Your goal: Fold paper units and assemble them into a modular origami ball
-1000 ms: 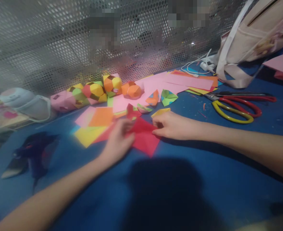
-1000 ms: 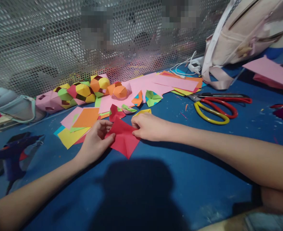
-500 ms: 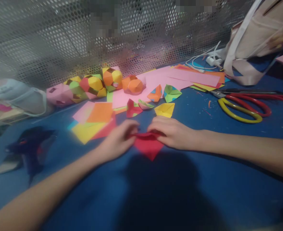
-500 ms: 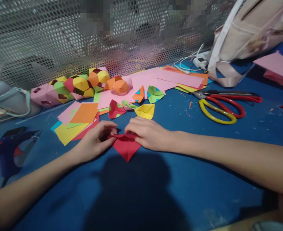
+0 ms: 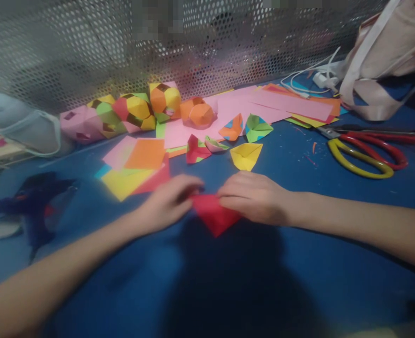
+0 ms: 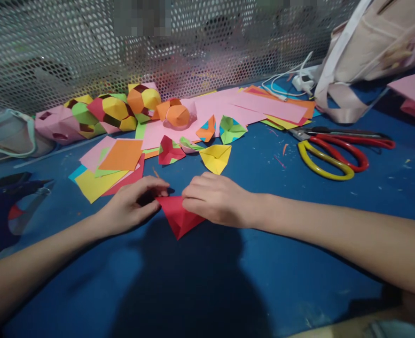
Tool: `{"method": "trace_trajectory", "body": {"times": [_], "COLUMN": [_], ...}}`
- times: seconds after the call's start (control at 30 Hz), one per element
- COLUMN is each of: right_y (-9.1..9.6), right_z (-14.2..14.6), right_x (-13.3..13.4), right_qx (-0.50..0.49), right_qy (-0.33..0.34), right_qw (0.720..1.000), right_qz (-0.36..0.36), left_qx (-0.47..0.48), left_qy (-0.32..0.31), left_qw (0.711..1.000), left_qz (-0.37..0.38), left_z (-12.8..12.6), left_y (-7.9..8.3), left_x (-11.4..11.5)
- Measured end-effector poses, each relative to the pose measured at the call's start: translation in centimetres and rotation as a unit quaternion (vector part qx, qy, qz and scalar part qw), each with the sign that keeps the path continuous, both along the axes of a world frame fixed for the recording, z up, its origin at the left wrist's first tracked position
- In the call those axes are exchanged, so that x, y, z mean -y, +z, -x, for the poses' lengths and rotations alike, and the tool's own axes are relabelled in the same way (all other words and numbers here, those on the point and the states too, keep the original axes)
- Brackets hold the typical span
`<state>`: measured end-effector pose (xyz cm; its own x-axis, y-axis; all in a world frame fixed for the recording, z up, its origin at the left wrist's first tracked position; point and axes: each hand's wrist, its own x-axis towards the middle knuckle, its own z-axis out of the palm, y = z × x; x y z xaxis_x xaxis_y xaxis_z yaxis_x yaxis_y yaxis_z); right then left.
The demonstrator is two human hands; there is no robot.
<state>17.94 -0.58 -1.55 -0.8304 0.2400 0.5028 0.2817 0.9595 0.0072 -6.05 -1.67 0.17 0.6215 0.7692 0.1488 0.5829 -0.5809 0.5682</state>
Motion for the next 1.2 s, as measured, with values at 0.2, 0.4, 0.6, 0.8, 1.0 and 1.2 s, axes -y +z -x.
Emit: {"method": "trace_trajectory", "body": {"times": [0.2,0.4,0.6,0.8,1.0,1.2], "right_y": [0.4,0.8,0.9,0.9,1.0,0.1], "right_z": [0.3,0.3,-0.1,0.0,-0.8,-1.7], "right_x": [0.8,0.8,-1.2,-0.9,-0.1,0.8], "right_qx": [0.042,0.056,-0.098,-0.163,-0.137,-0.035], "right_qy": [-0.003,-0.068,-0.112,-0.083,-0.035,-0.031], "right_qw": [0.999,0.996,0.989,0.982,0.990,0.999], "right_qz": [-0.007,-0.016,-0.006,0.038,-0.011,0.009], "left_qx": [-0.020,-0.009,0.064,0.021,0.021,0.008], "left_qy": [-0.013,0.038,0.150,0.138,0.129,0.139], "left_qw": [1.000,0.999,0.986,0.990,0.991,0.990], "left_qz": [0.002,-0.008,0.031,0.028,0.025,0.017], "left_z": [0.1,-0.4,-1.7,-2.1,-1.9,-2.1], "left_y": [0.2,0.2,0.1,-0.1,-0.3,-0.1], "left_x": [-0.3,0.2,1.3,1.9,1.6,1.6]}}
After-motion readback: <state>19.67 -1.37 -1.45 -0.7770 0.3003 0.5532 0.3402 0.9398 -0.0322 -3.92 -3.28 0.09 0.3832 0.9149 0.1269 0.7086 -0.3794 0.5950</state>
